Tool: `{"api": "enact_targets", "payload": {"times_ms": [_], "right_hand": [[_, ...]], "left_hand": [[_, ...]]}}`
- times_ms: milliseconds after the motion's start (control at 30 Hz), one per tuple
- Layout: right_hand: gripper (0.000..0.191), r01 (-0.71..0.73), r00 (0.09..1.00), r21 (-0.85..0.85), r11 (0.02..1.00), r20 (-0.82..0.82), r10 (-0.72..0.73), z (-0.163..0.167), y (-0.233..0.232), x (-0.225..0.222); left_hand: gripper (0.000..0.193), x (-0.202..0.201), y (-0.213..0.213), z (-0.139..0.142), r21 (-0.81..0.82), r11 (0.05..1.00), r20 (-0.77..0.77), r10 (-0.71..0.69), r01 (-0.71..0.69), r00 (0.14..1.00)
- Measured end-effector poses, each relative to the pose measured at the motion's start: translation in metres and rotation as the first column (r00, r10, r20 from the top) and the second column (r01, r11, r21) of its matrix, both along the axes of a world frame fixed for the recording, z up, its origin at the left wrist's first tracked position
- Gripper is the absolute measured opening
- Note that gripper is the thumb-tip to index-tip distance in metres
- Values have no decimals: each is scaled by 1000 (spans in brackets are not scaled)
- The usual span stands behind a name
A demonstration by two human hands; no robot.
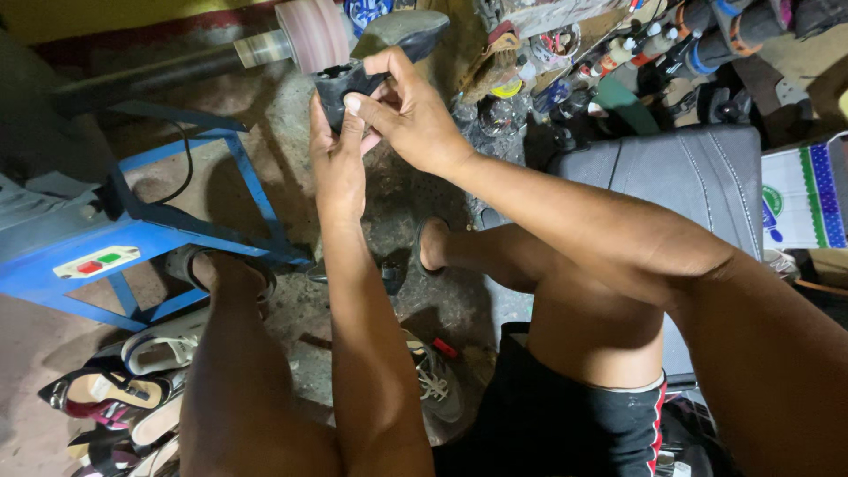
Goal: The person uses a bench grinder to smooth and shape the heel of a black high-heeled shoe. They hold the shoe with both hands, pressing the heel against the rotating wheel to grind down the surface. The person repeatedly adjusts the shoe's angle to work on different parts of the heel.
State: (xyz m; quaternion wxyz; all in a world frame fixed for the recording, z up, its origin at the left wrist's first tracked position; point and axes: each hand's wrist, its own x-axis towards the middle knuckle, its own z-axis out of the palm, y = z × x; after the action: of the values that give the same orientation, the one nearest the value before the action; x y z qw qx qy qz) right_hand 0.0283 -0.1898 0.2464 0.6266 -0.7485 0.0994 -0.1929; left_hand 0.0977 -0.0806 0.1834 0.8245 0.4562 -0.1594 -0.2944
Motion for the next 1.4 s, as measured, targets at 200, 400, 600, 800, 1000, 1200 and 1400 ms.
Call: {"api": "enact_targets", "payload": {"times_ms": [200,400,600,800,1000,1200,1400], "right_hand": [[35,-1,1000,15,1000,22,1,-3,-1,0],[34,-11,999,-39,999,31,12,-4,-2,0],[35,24,999,58,998,-35,-22,-5,-2,-1],[36,22,1000,-175,984,7,-21,-9,-2,-5],[36,23,1000,-116,993,0,-23,-8,-3,-3],[35,3,1000,15,1000,-31,-2,1,0,0],[34,65,998,-163,984,-16,-68,-3,-5,-1]], "left_hand": [[53,-2,3,4,19,1000,13,5,-6,1000],[56,0,3,3,3,1000,-4,-1,1,1000],[57,-2,-1,-2,10,1000,12,19,-19,1000],[58,-1,4,-3,-31,999,14,-20,21,1000],[58,-1,4,1,-8,1000,14,-19,20,1000],[57,2,3,3,-32,999,17,-17,18,1000],[59,1,-2,-1,33,999,-21,-11,12,1000]]}}
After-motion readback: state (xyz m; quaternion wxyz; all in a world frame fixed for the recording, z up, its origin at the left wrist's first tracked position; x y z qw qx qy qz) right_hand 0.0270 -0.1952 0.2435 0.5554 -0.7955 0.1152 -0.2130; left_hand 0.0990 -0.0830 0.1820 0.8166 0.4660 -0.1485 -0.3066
